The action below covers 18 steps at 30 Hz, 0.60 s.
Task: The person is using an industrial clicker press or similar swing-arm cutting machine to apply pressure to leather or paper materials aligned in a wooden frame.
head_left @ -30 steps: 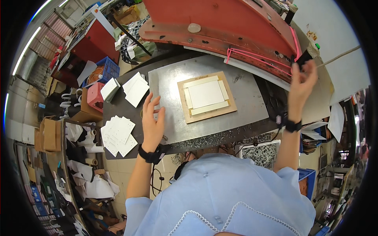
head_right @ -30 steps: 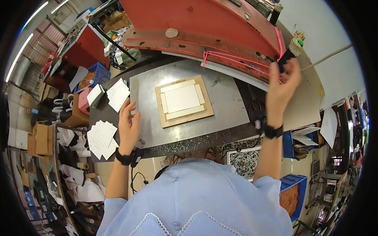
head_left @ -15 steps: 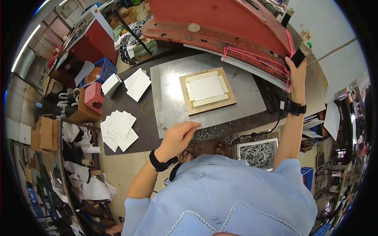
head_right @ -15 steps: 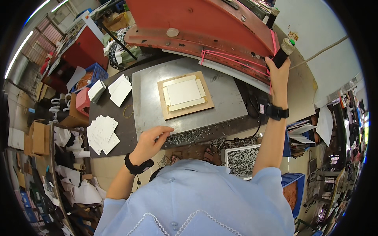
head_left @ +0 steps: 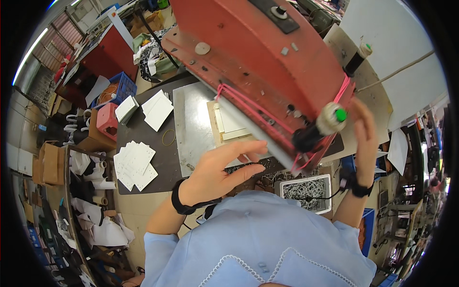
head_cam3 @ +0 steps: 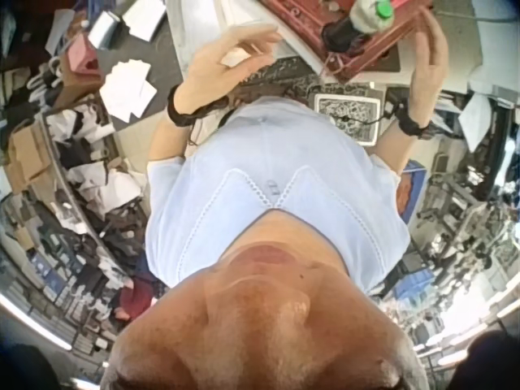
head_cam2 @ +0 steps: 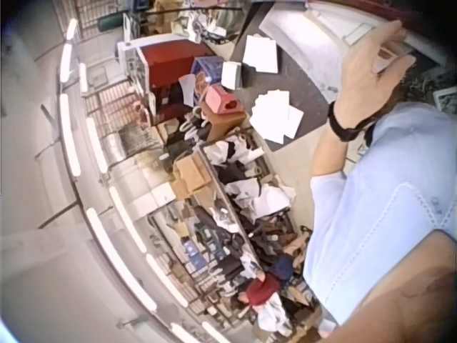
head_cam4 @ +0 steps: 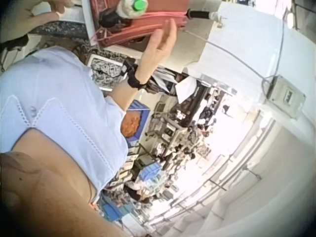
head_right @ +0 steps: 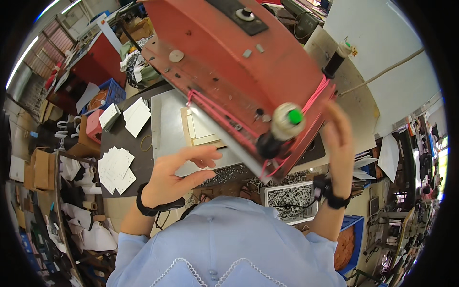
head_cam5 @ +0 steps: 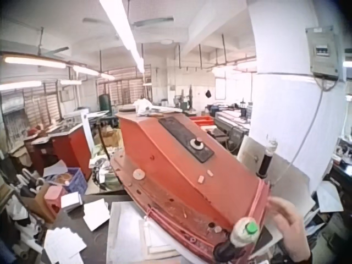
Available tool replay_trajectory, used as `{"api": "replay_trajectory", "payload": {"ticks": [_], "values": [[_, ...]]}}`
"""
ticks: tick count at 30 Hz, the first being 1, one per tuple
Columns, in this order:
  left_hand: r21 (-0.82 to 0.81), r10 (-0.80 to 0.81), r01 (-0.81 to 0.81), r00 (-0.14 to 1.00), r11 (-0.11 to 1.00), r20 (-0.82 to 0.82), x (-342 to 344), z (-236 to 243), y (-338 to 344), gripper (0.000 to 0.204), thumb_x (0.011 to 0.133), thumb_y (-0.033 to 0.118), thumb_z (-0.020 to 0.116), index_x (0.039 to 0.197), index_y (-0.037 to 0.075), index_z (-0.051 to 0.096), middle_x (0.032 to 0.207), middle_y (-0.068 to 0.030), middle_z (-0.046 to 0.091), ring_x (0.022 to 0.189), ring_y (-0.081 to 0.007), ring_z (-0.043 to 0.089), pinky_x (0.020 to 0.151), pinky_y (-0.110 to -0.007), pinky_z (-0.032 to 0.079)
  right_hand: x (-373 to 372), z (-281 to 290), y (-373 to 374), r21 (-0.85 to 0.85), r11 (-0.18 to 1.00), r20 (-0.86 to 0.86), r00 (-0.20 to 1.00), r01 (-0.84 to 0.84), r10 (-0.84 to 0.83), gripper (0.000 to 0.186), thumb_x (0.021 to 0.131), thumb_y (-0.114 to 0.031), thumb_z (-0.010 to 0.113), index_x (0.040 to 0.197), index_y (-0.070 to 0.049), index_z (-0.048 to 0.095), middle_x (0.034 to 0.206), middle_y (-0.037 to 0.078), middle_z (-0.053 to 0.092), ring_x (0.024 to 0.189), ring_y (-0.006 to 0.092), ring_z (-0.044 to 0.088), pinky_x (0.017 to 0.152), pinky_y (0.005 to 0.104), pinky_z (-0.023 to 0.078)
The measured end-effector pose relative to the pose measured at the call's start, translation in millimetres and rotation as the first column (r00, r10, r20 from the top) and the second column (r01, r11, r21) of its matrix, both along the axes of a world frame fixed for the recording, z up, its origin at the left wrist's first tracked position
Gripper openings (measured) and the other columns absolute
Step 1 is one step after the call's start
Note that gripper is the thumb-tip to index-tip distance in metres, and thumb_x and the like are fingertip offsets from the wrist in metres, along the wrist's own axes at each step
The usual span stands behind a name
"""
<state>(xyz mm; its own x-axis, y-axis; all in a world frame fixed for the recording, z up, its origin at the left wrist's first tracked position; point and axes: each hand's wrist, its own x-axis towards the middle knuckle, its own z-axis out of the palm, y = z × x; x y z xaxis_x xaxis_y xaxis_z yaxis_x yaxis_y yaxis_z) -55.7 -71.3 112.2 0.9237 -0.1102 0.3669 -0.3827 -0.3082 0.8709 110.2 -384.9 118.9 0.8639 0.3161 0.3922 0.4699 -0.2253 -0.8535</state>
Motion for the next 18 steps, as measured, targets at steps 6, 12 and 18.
{"api": "replay_trajectory", "payload": {"ticks": [6,12,18], "values": [[-0.177,-0.019,0.036,0.995,0.983,0.102,16.4,33.0,-17.7,0.088,0.077,0.017,0.085,0.147,0.003,0.036,0.134,-0.0141,0.059,0.112,-0.0209,0.062,0.097,-0.034,0.048,117.0,4.4,-12.0,0.305,0.917,0.101,0.949,0.256,-0.298,0.056,0.105,-0.041,0.045,0.143,0.0,0.042,0.136,0.015,0.054,0.129,0.0214,0.049,0.112,0.0366,0.033],[-0.45,0.165,-0.117,0.984,0.885,0.069,-22.5,30.1,-3.6,0.076,0.096,0.069,0.038,0.118,-0.003,0.05,0.065,-0.0091,0.057,0.055,-0.0168,0.055,0.058,-0.03,0.047,74.4,8.9,41.8,0.491,0.87,-0.045,0.996,-0.04,0.071,0.062,0.105,-0.048,0.036,0.145,-0.002,0.037,0.131,0.016,0.057,0.121,0.0221,0.054,0.106,0.0368,0.038],[-0.58,0.393,-0.331,0.919,0.745,-0.021,-48.0,35.8,18.5,0.051,0.098,0.042,0.039,0.12,-0.003,0.05,0.06,-0.0065,0.05,0.05,-0.0152,0.047,0.051,-0.03,0.042,45.6,32.9,65.1,0.589,0.806,-0.178,0.965,-0.051,0.191,0.047,0.103,-0.037,0.042,0.125,0.002,0.056,0.104,0.014,0.066,0.091,0.0208,0.064,0.084,0.0324,0.049]]}}
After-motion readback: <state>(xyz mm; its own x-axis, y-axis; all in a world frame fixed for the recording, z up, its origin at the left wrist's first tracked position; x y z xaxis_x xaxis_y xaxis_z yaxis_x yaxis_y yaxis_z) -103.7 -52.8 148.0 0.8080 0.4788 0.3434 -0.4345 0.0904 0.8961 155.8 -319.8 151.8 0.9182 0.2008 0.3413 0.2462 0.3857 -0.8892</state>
